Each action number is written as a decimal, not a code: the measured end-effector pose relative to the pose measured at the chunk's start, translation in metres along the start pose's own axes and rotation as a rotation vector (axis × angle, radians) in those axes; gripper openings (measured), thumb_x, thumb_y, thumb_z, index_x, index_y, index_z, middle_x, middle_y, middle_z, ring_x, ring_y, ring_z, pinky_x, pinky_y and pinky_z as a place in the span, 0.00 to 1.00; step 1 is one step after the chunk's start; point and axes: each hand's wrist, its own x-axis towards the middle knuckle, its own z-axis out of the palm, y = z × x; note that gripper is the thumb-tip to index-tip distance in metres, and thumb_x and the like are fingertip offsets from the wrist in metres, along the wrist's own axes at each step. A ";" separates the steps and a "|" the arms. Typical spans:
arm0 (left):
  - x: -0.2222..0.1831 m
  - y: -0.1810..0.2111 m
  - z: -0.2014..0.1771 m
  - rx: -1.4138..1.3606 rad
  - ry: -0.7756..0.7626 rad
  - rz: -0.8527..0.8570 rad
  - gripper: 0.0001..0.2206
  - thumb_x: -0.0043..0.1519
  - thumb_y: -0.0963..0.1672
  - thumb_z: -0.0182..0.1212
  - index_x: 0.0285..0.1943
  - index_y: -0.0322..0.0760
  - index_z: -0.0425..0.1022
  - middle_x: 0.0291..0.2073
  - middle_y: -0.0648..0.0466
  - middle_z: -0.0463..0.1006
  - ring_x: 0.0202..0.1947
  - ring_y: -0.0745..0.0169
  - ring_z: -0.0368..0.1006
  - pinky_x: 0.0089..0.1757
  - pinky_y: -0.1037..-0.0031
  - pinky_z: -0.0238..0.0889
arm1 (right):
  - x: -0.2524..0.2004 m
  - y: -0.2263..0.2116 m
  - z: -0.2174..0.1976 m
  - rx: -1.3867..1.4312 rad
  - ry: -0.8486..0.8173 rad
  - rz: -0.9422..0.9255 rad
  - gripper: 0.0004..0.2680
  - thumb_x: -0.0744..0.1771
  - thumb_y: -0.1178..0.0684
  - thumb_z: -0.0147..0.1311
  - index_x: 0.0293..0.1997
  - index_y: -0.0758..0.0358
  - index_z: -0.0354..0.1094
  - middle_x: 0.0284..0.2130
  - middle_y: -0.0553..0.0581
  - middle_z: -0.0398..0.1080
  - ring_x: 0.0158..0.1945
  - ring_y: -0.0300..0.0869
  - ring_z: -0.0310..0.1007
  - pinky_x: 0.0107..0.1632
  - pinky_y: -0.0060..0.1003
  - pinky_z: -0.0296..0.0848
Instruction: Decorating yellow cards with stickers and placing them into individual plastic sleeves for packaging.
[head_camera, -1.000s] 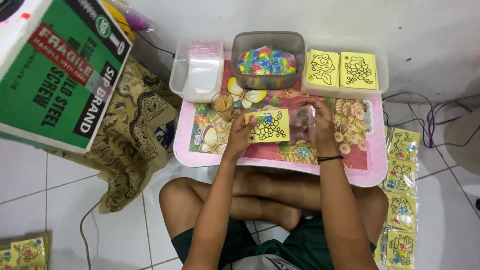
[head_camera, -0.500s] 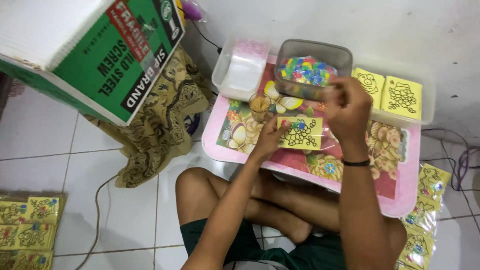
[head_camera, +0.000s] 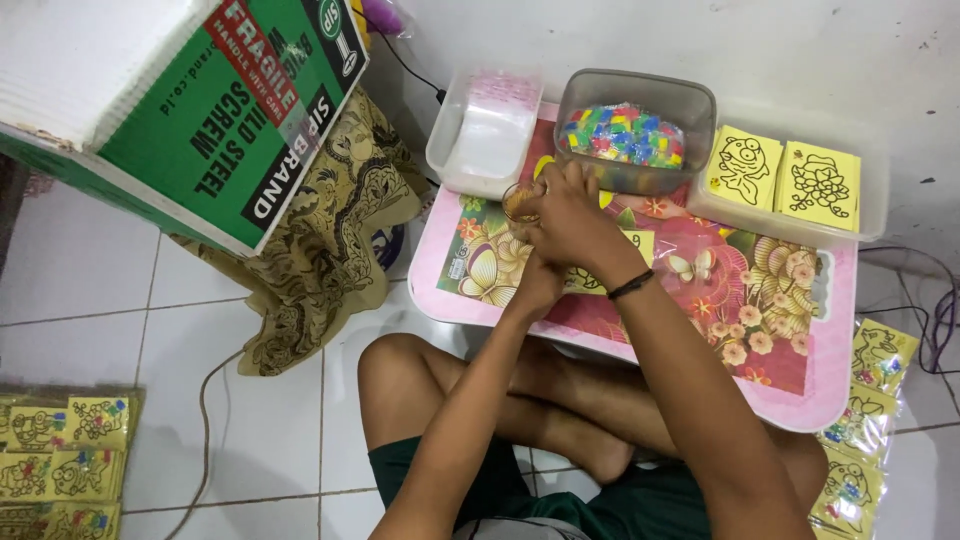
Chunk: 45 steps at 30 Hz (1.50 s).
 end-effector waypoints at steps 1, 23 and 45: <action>0.000 0.003 0.001 0.001 -0.002 0.000 0.14 0.70 0.40 0.52 0.63 0.33 0.75 0.48 0.47 0.79 0.50 0.56 0.71 0.53 0.56 0.64 | 0.001 0.000 0.001 0.001 0.002 0.001 0.10 0.61 0.44 0.65 0.43 0.43 0.80 0.43 0.52 0.55 0.50 0.52 0.54 0.54 0.51 0.54; -0.002 0.084 0.024 0.032 0.024 -0.071 0.07 0.68 0.38 0.51 0.46 0.35 0.77 0.30 0.57 0.71 0.34 0.69 0.62 0.44 0.70 0.58 | -0.006 0.020 -0.006 0.278 0.260 -0.026 0.03 0.63 0.49 0.61 0.34 0.48 0.79 0.37 0.55 0.73 0.46 0.53 0.71 0.53 0.49 0.61; 0.002 0.075 0.037 -0.154 0.123 -0.164 0.15 0.70 0.44 0.55 0.63 0.31 0.69 0.45 0.49 0.80 0.44 0.64 0.77 0.49 0.66 0.73 | -0.169 0.130 -0.013 0.018 0.876 0.356 0.02 0.61 0.56 0.65 0.32 0.57 0.77 0.42 0.49 0.63 0.45 0.45 0.64 0.53 0.43 0.58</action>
